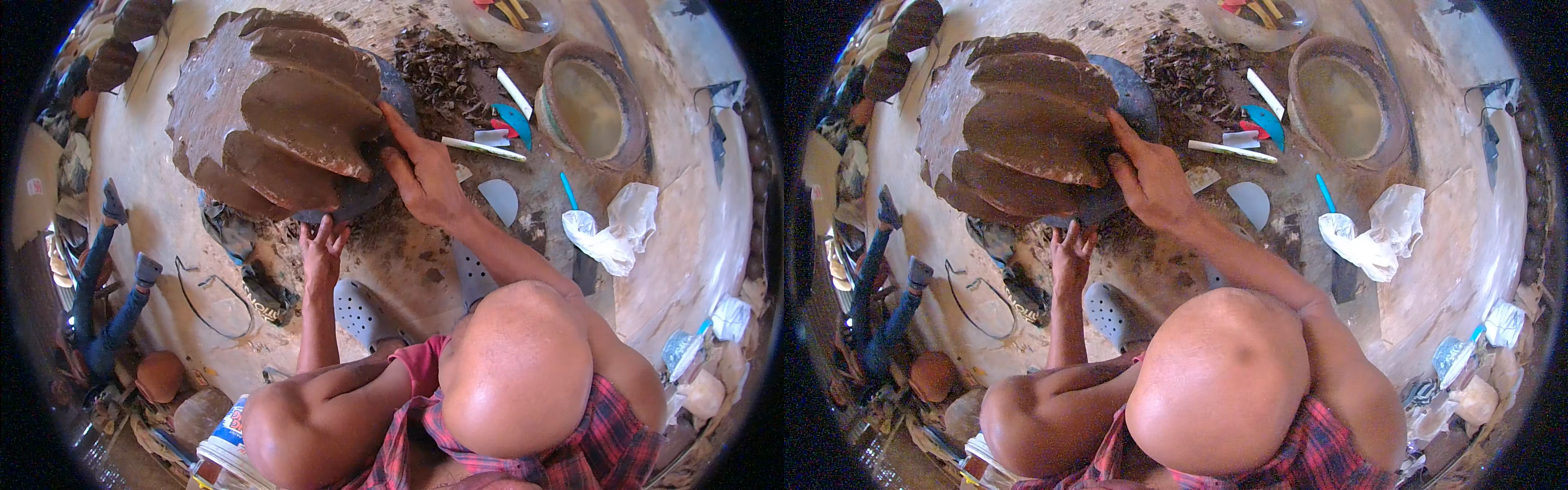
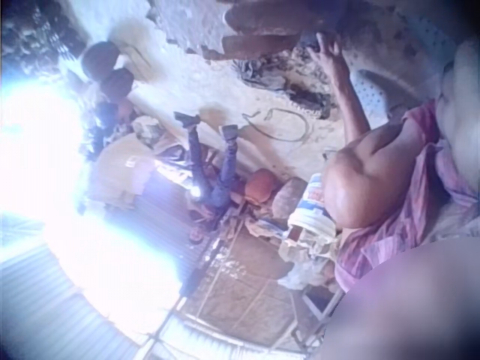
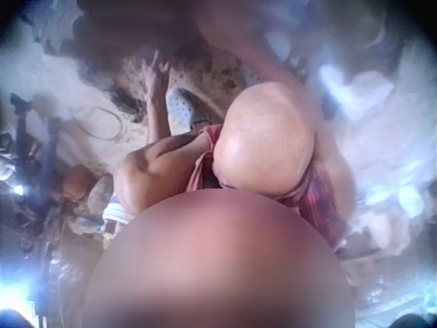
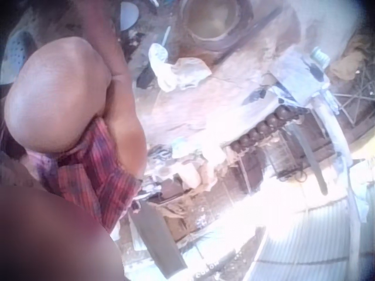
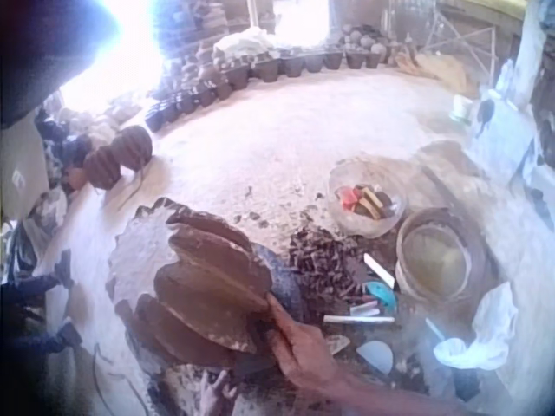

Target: The person shapes a large lump of clay on a rotating base using a metal scraper and their hands. They smooth and refine the surface of the clay object while occasionally rotating the base to access different sides.

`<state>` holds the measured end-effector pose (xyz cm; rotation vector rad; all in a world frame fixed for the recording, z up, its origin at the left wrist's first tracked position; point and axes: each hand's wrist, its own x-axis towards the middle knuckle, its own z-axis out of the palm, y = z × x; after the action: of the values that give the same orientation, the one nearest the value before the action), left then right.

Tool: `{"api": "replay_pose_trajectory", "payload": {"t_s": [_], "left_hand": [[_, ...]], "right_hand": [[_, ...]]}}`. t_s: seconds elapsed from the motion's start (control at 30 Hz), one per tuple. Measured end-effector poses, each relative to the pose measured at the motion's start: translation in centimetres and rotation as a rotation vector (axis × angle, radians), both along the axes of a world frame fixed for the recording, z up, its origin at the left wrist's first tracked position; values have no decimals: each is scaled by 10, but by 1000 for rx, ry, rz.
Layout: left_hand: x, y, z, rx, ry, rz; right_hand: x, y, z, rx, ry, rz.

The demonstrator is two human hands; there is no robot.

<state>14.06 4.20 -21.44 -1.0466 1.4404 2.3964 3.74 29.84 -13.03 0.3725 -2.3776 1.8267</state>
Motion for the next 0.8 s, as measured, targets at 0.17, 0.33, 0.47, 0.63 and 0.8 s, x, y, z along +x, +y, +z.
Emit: {"api": "replay_pose_trajectory", "payload": {"t_s": [0.17,0.33,0.47,0.63,0.8], "left_hand": [[0,0,2,-12,24,-19],[0,-2,-1,23,52,2],[-1,-9,-3,22,60,-10],[0,-27,-7,40,59,2],[-4,-37,-15,39,73,-45]], "right_hand": [[-16,9,-15,162,-3,-108],[-56,39,37,133,266,-81],[-90,41,63,255,316,213],[-85,35,33,226,447,221],[-71,32,-17,320,436,144]]}}
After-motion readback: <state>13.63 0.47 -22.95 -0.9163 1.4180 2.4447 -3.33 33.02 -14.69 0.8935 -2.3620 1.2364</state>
